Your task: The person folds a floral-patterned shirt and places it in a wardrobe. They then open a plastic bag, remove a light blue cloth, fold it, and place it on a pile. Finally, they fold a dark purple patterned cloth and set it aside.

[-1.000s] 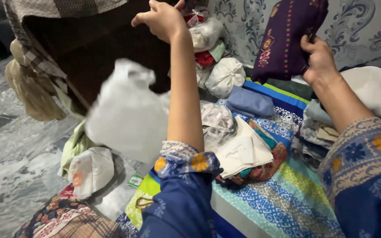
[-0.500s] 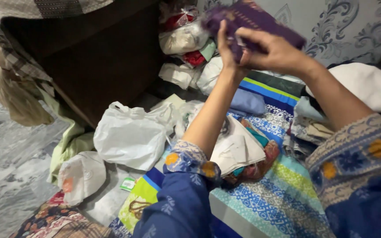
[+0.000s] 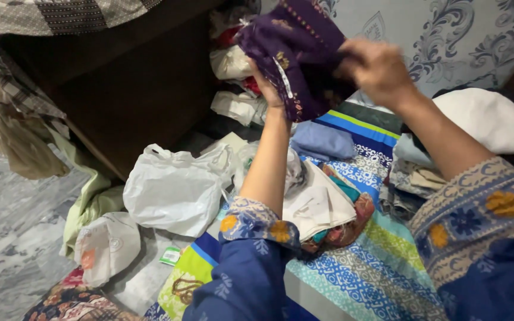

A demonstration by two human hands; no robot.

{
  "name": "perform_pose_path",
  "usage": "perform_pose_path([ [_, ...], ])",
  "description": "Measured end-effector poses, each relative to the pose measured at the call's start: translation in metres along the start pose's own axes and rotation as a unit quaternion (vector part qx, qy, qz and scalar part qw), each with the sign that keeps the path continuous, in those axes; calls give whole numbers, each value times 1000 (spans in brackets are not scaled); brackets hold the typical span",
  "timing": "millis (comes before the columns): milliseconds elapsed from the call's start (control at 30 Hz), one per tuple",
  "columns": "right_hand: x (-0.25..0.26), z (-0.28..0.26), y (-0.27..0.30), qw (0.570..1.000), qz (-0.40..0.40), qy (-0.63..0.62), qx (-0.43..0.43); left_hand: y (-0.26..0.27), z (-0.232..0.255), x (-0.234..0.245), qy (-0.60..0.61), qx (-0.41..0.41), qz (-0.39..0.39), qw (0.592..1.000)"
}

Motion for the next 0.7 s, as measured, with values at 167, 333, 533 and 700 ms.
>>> perform_pose_path([
  [167,-44,87,20,773,343,-473,-248,31,39,11,-42,-39,32,998],
  [333,-160,132,109,696,315,-561,-319,91,98,93,-91,69,62,992],
  [533,-265,111,250,796,-218,-204,-526,158,116,131,-344,308,219,859],
  [700,-283,95,244,830,-297,-109,-459,191,132,138,-598,434,362,569],
])
Point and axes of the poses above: each hand's wrist, its own y-axis away from the middle knuckle, its own x-axis out of the back of the hand, z = x × y, the point moved 4 cm from there along -y, towards the middle knuckle, and after that the axes turned 8 degrees about y, right-handed, at the moved point
